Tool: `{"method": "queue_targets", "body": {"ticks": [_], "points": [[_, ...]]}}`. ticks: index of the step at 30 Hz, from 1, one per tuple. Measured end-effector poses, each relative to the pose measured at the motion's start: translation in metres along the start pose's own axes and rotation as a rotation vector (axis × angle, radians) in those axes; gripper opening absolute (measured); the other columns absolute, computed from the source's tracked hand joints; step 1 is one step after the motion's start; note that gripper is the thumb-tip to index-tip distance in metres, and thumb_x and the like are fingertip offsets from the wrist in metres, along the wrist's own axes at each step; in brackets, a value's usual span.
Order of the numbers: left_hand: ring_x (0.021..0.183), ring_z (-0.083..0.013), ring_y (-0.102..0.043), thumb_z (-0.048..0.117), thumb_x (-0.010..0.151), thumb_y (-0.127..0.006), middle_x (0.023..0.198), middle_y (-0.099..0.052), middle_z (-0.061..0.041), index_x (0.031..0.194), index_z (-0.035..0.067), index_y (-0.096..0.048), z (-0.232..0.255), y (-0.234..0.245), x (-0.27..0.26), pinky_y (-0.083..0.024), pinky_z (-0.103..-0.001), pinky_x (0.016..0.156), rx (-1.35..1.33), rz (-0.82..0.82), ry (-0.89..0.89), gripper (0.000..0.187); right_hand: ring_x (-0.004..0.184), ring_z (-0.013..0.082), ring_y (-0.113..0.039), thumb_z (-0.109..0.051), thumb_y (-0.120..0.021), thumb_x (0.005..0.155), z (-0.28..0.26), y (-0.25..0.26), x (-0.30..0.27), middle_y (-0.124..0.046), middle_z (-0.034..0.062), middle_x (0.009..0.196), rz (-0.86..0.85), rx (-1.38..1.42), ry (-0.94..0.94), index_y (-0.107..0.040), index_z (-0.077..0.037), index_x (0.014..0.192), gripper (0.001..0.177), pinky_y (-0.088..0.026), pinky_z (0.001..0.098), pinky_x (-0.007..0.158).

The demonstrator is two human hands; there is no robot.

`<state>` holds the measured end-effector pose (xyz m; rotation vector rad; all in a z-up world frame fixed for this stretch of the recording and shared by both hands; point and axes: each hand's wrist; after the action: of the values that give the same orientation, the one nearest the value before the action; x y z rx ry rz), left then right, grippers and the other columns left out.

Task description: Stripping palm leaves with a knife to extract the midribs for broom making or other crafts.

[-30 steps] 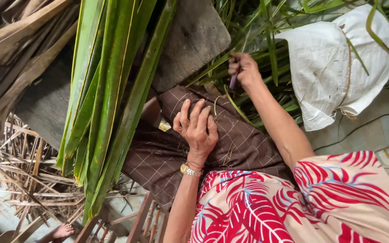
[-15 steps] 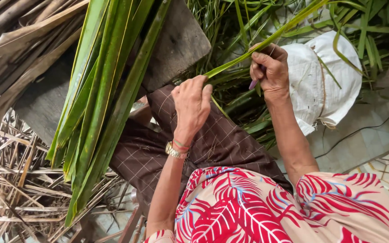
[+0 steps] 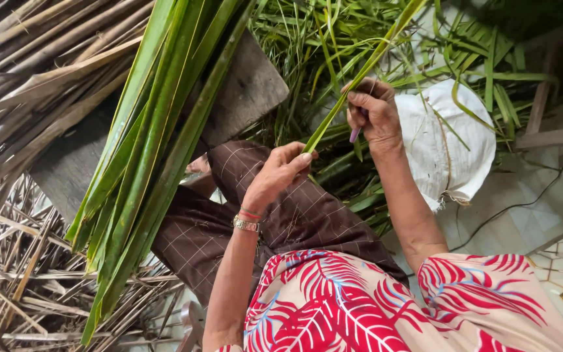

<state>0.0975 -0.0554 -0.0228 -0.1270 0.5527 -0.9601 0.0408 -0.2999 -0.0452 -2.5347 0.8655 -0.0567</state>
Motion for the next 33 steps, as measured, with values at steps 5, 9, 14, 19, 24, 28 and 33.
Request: {"method": "queue_targets", "body": {"ticks": [5, 9, 14, 19, 24, 28, 33], "points": [[0.055, -0.0131, -0.062, 0.032, 0.103, -0.055, 0.07, -0.056, -0.009, 0.1, -0.002, -0.073, -0.024, 0.002, 0.016, -0.045, -0.023, 0.041, -0.111, 0.154, 0.004, 0.038, 0.031, 0.0124, -0.04, -0.005, -0.072, 0.093, -0.001, 0.001, -0.007, -0.05, 0.0131, 0.051, -0.012, -0.119, -0.027, -0.07, 0.002, 0.107, 0.016, -0.039, 0.0267, 0.032], [0.073, -0.0126, -0.06, 0.026, 0.096, -0.067, 0.077, -0.065, -0.004, 0.1, 0.009, -0.078, -0.04, 0.002, 0.016, -0.05, -0.027, 0.061, 0.097, 0.355, -0.146, 0.021, 0.051, 0.0097, -0.055, -0.021, -0.068, 0.101, -0.027, -0.017, -0.046, -0.061, 0.0137, 0.076, -0.164, -0.465, -0.139, -0.061, -0.003, 0.124, 0.03, -0.047, 0.0242, 0.042], [0.068, -0.0142, -0.069, 0.03, 0.091, -0.073, 0.072, -0.072, -0.003, 0.097, 0.021, -0.079, -0.05, 0.007, 0.027, -0.056, -0.031, 0.061, 0.344, 0.545, -0.253, 0.013, 0.044, 0.0177, -0.056, -0.012, -0.067, 0.099, -0.032, -0.015, -0.093, -0.059, 0.0122, 0.058, -0.295, -0.909, -0.171, -0.067, 0.0, 0.112, 0.018, -0.047, 0.0317, 0.046], [0.071, -0.0114, -0.068, 0.02, 0.088, -0.076, 0.076, -0.068, 0.0, 0.092, 0.02, -0.078, -0.046, -0.004, 0.031, -0.056, -0.026, 0.063, 0.411, 0.69, -0.429, 0.004, 0.049, 0.0185, -0.066, -0.008, -0.071, 0.095, -0.005, 0.005, -0.115, -0.07, 0.0138, 0.069, -0.345, -0.968, -0.149, -0.068, -0.003, 0.129, 0.034, -0.054, 0.0296, 0.048], [0.073, -0.0213, -0.069, 0.012, 0.087, -0.071, 0.078, -0.062, -0.004, 0.089, 0.015, -0.071, -0.043, -0.005, 0.029, -0.056, -0.031, 0.063, 0.489, 0.756, -0.587, 0.004, 0.047, 0.0204, -0.062, -0.003, -0.067, 0.098, -0.012, -0.002, -0.121, -0.067, 0.0175, 0.066, -0.357, -0.94, -0.148, -0.068, 0.004, 0.128, 0.031, -0.049, 0.033, 0.042], [0.071, -0.0203, -0.067, 0.01, 0.089, -0.068, 0.077, -0.06, -0.003, 0.089, 0.014, -0.069, -0.029, -0.01, 0.018, -0.055, -0.031, 0.062, 0.505, 0.757, -0.598, 0.004, 0.047, 0.0199, -0.062, -0.003, -0.067, 0.098, -0.018, -0.001, -0.124, -0.069, 0.0166, 0.068, -0.386, -0.936, -0.189, -0.068, 0.002, 0.13, 0.033, -0.05, 0.0315, 0.042], [0.054, -0.0117, -0.044, 0.002, 0.086, -0.068, 0.079, -0.053, 0.0, 0.088, 0.006, -0.063, -0.017, -0.018, 0.011, -0.043, -0.029, 0.049, 0.699, 0.781, -0.591, 0.006, 0.052, 0.0095, -0.048, 0.0, -0.061, 0.094, -0.03, -0.018, -0.127, -0.064, 0.0051, 0.077, -0.323, -0.928, -0.359, -0.066, 0.003, 0.132, 0.038, -0.036, 0.0225, 0.046]]}}
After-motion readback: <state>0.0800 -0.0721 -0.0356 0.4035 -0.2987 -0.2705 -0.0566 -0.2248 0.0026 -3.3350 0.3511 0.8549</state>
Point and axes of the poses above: each hand's wrist, its own x-axis towards the middle knuckle, its own y-axis out of the back of the hand, z = x × y
